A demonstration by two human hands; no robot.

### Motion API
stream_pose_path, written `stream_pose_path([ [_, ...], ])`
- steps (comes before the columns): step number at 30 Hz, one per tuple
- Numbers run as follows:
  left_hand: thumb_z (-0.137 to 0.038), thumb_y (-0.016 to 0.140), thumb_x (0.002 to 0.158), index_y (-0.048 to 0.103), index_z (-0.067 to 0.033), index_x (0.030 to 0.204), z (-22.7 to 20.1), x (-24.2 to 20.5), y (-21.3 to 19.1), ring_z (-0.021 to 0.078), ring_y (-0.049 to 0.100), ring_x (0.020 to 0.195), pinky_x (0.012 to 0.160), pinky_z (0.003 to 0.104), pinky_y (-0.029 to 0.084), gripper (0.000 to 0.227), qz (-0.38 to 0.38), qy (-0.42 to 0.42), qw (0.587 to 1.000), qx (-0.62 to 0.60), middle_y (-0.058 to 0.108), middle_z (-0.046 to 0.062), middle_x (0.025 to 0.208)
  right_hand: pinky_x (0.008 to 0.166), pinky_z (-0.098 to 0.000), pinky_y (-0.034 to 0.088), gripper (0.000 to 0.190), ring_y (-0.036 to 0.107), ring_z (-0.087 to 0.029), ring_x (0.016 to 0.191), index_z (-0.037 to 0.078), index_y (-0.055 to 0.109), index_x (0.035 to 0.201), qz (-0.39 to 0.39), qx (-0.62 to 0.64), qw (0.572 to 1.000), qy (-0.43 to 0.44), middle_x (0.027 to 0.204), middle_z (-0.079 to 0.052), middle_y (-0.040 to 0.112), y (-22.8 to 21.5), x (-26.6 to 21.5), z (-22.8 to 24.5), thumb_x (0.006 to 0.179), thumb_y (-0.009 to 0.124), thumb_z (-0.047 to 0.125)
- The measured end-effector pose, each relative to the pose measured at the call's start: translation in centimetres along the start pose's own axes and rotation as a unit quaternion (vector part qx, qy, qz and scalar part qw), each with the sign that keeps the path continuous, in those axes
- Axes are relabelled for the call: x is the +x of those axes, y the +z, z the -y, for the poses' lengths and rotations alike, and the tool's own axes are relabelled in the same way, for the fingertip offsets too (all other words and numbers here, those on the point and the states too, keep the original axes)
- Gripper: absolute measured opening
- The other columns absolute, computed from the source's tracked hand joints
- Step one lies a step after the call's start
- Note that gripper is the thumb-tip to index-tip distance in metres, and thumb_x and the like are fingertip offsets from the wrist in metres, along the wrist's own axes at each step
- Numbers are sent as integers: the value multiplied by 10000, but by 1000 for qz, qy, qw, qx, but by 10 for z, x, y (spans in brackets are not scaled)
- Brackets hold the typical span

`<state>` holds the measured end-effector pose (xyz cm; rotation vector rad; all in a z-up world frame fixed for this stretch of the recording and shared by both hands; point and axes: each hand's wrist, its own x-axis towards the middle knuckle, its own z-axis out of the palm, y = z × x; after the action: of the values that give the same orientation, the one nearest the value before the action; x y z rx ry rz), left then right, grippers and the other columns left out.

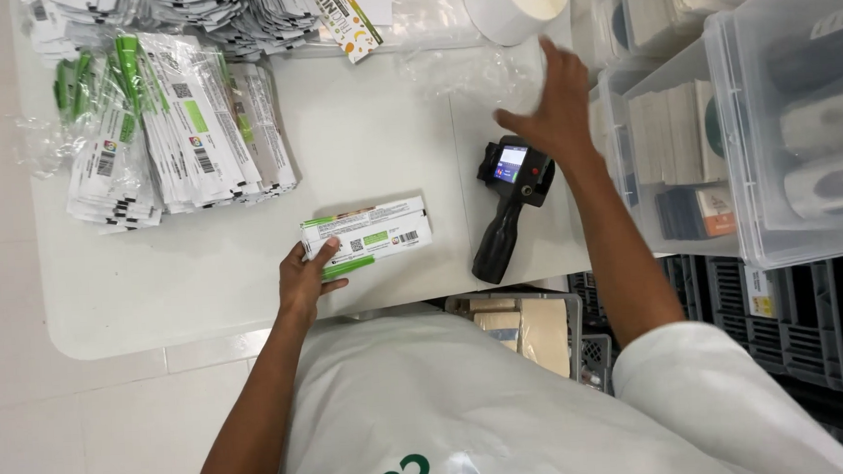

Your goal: The person scans barcodes on small white labels with a handheld barcode scanner, then stacks the scanned labels into neat piles. The person also handles clear plastic bags and a roll of paper towels on the table.

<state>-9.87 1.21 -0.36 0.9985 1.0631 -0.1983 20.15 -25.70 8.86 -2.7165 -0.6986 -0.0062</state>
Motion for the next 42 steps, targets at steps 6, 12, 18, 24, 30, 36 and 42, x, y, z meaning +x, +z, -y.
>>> stream_pose_path([
  [6, -325, 778, 939, 540, 3, 1370, 13, 10, -11, 390, 720, 1053, 806, 456, 671, 591, 11, 23, 1000, 7, 668, 259, 1173, 669, -486, 536, 622, 706, -371, 694, 35, 705, 755, 162, 57, 912, 372, 649, -185, 680, 61, -142, -54, 832, 752, 650],
  [12, -355, 778, 941, 519, 0, 1405, 15, 18, 6, 384, 719, 1065, 815, 447, 670, 639, 33, 17, 998, 44, 661, 254, 1188, 1156, -552, 409, 846, 457, -424, 1418, -44, 543, 1419, 109, 353, 814, 448, 1508, -270, 482, 122, -129, -19, 809, 830, 468],
  [18, -466, 715, 968, 370, 50, 1497, 36, 44, 26, 473, 659, 1146, 800, 479, 675, 815, 47, 37, 993, 106, 539, 359, 1358, 630, -424, 606, 313, 734, -243, 622, 33, 623, 939, 62, 435, 764, 472, 681, -114, 682, 132, -139, -65, 734, 728, 245],
  [24, -563, 668, 987, 326, 41, 1514, 40, 50, 61, 304, 732, 1019, 741, 344, 691, 871, 58, 53, 970, 228, 580, 296, 1310, 686, -437, 600, 557, 731, -284, 757, -30, 638, 1168, 108, 384, 777, 487, 810, -170, 710, 59, -191, -24, 760, 786, 319],
  [30, -238, 720, 1016, 547, -111, 1323, 26, 52, 61, 298, 586, 1137, 994, 567, 427, 375, -37, 389, 774, 498, 585, 93, 1138, 929, -588, 533, 755, 671, -456, 1137, -54, 646, 1278, 130, 255, 830, 478, 1159, -290, 704, 55, -210, 32, 762, 845, 461],
  [36, -239, 742, 975, 614, -182, 1186, 45, 117, 74, 193, 550, 1165, 1045, 482, 376, 254, 43, 377, 703, 601, 609, 11, 1134, 686, -454, 569, 337, 740, -339, 712, -11, 778, 763, 144, 249, 867, 407, 715, -207, 740, 101, -219, 33, 786, 784, 326],
  [42, -310, 792, 913, 602, -239, 1030, 50, 136, 80, 189, 571, 1087, 976, 442, 393, 234, 27, 351, 676, 647, 597, -23, 1045, 611, -398, 551, 377, 714, -322, 645, -75, 741, 881, 138, 249, 896, 341, 665, -216, 709, 137, -229, 46, 824, 788, 295],
])
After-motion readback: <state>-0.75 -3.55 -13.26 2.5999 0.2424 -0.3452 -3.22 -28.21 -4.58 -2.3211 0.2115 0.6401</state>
